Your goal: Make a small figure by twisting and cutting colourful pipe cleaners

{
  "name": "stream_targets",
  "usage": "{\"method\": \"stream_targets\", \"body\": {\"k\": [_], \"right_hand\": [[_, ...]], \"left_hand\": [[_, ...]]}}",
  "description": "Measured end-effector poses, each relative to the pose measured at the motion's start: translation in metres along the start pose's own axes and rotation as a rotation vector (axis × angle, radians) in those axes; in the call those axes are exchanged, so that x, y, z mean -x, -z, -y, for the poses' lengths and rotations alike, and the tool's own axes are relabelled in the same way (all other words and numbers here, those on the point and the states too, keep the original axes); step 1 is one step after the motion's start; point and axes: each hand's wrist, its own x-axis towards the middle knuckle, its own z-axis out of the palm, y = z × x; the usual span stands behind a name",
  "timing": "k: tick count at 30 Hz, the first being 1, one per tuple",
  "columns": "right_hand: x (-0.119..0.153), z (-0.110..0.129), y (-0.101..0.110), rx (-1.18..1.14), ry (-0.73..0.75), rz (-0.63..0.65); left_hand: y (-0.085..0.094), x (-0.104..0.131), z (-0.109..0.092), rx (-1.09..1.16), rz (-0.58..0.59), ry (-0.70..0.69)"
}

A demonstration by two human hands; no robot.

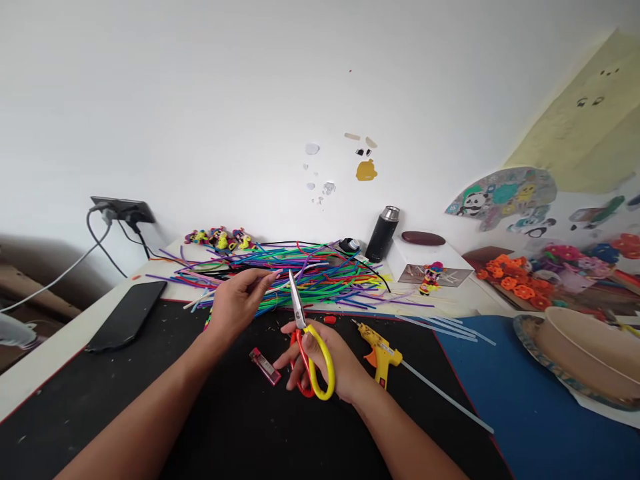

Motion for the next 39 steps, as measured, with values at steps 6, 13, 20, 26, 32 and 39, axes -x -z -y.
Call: {"method": "stream_targets", "body": {"k": [6,13,20,26,32,39], "right_hand": [[0.002,0.0,-0.002,0.023,-0.009,-0.065],[-0.003,-0.007,-0.002,0.239,-0.005,-0.221],[-0.001,-0.01,-0.001,0.309,-0.009,-0.249],[0.0,-0.007,-0.002,0.304,-0.001,-0.269],[0.0,-0.004,-0.005,0.299,-0.01,-0.282],[0.0,-0.001,-0.007,0.276,-0.013,-0.288]], "left_hand": [[0.001,0.001,-0.003,-0.054,-0.02,-0.111],[-0.001,0.003,0.001,-0.111,-0.029,-0.229],[-0.002,0.004,0.0,-0.138,-0.008,-0.266],[-0.002,0.004,0.002,-0.144,-0.005,-0.285],[-0.003,0.005,0.003,-0.169,-0.016,-0.317],[-0.003,0.004,0.0,-0.178,-0.03,-0.325]]}}
